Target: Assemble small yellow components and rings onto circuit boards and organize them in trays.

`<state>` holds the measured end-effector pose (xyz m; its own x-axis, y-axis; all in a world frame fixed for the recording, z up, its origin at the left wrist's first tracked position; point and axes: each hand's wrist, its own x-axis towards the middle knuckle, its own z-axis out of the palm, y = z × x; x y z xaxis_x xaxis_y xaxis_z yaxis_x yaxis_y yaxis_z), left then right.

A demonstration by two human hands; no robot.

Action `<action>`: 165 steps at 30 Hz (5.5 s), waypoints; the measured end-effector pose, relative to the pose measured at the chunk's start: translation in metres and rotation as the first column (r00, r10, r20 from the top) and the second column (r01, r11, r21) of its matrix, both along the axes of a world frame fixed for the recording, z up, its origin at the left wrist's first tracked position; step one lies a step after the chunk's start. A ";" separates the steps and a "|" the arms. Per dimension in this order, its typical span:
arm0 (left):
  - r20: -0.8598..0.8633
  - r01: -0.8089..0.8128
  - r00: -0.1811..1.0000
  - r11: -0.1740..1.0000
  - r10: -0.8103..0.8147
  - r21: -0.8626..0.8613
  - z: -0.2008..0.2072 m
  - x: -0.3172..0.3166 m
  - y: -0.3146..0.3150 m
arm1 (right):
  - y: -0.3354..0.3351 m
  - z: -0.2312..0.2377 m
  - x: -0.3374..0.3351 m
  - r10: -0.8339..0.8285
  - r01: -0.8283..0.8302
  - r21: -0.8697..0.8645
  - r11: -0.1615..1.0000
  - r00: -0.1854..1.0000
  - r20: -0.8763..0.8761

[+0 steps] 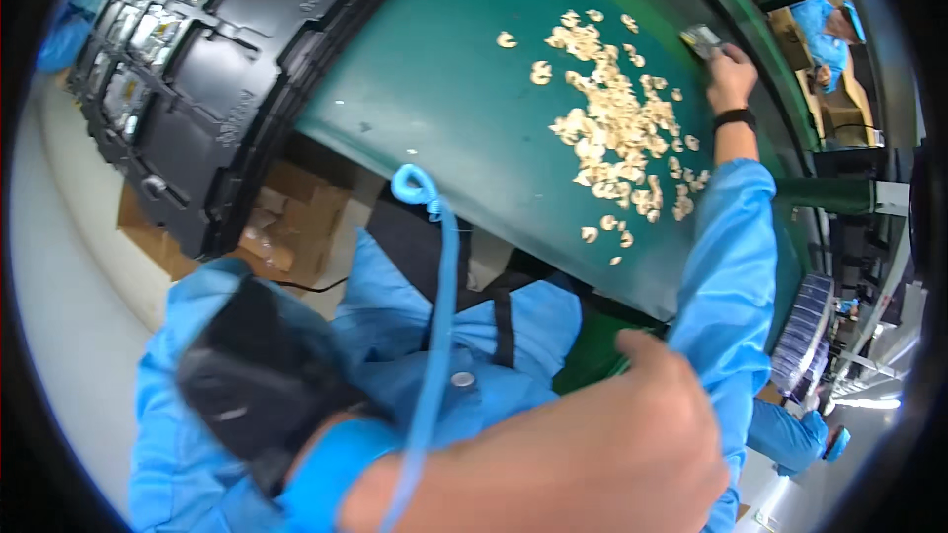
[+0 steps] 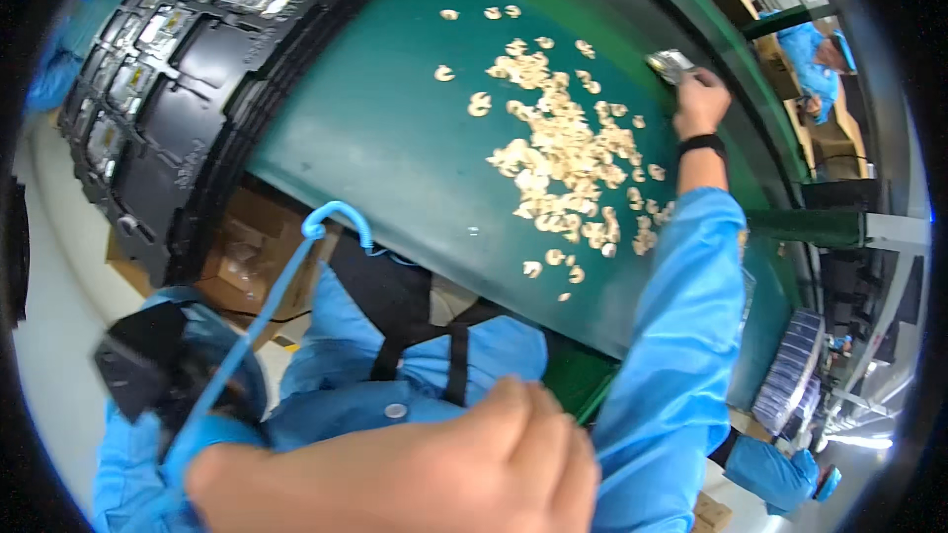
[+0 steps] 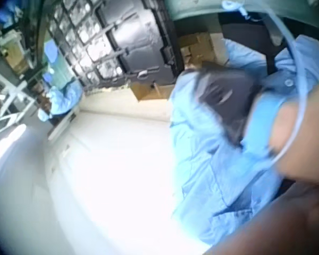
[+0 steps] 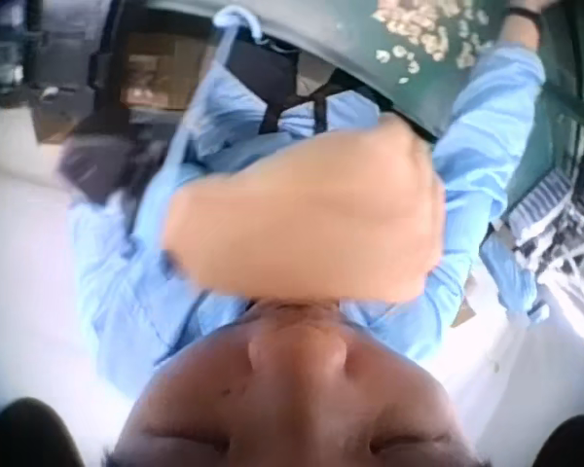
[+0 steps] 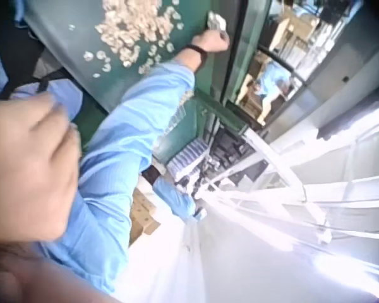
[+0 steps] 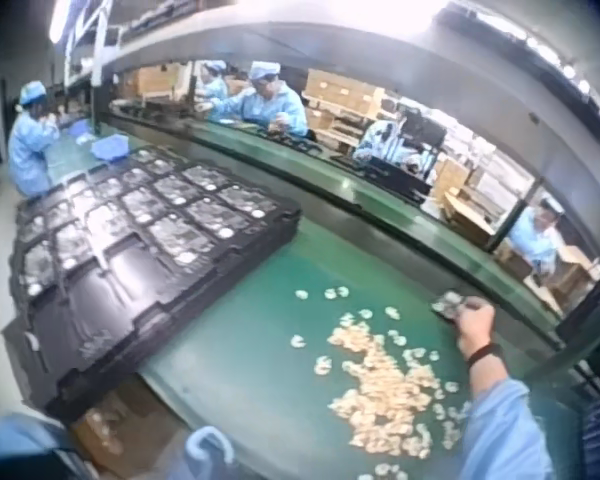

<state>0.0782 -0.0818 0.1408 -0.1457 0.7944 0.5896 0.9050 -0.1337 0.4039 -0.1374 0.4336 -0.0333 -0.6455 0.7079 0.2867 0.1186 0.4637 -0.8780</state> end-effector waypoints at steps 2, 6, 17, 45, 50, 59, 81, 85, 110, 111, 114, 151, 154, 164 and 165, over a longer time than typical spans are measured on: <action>-0.010 0.090 0.996 0.975 -0.094 -0.203 -0.006 -0.010 0.018 | 0.019 0.026 0.047 -0.052 0.054 0.088 0.995 0.998 -0.017; 0.080 0.042 0.997 0.887 -0.006 -0.459 -0.055 -0.011 0.020 | -0.007 0.068 0.096 0.055 -0.042 0.340 0.939 0.998 -0.027; 0.430 0.054 0.861 0.793 0.270 -0.606 -0.111 -0.002 -0.004 | -0.010 0.101 0.317 -0.069 -0.228 0.532 0.815 0.874 0.481; 0.896 -0.288 0.437 0.956 0.085 0.049 -0.092 0.042 0.121 | -0.252 0.082 0.340 0.419 -0.498 -0.304 0.812 0.861 -0.289; 0.908 -0.336 0.411 0.939 0.080 0.069 -0.095 0.036 0.103 | -0.267 0.073 0.331 0.449 -0.572 -0.353 0.740 0.811 -0.375; 0.923 -0.279 0.382 0.957 0.040 0.074 -0.098 0.027 0.091 | -0.268 0.078 0.323 0.541 -0.576 -0.160 0.802 0.813 -0.216; 0.950 -0.351 0.303 0.936 0.081 0.032 -0.108 0.000 0.078 | -0.255 0.058 0.272 0.186 -0.203 -0.074 0.976 0.964 -0.193; 0.946 -0.314 0.316 0.949 0.077 0.028 -0.115 -0.006 0.077 | -0.273 0.059 0.279 0.455 -0.463 0.034 0.886 0.851 -0.264; 0.925 -0.296 0.367 0.955 0.096 0.018 -0.110 -0.007 0.068 | -0.284 0.054 0.282 0.529 -0.571 -0.035 0.820 0.781 -0.332; 0.924 -0.299 0.369 0.954 0.102 0.014 -0.110 -0.006 0.068 | -0.283 0.053 0.279 0.538 -0.583 -0.060 0.810 0.779 -0.322; 0.889 -0.324 0.427 0.946 0.163 -0.017 -0.109 -0.009 0.067 | -0.283 0.048 0.275 0.552 -0.610 -0.134 0.781 0.774 -0.310; 0.959 -0.415 0.222 0.907 0.175 -0.069 -0.092 -0.280 0.131 | -0.233 0.003 0.289 0.036 -0.149 -0.278 0.949 0.927 -0.373; 0.961 -0.299 0.262 0.954 0.085 -0.002 -0.063 -0.171 0.119 | -0.241 0.027 0.282 0.068 -0.265 -0.412 0.872 0.898 -0.434; 0.990 -0.131 -0.069 0.985 -0.126 0.116 -0.078 -0.010 0.088 | -0.288 0.075 0.287 0.003 -0.363 -0.413 0.835 0.755 -0.656; 0.989 -0.128 -0.072 0.984 -0.131 0.121 -0.081 -0.007 0.086 | -0.287 0.076 0.290 0.004 -0.359 -0.410 0.838 0.757 -0.653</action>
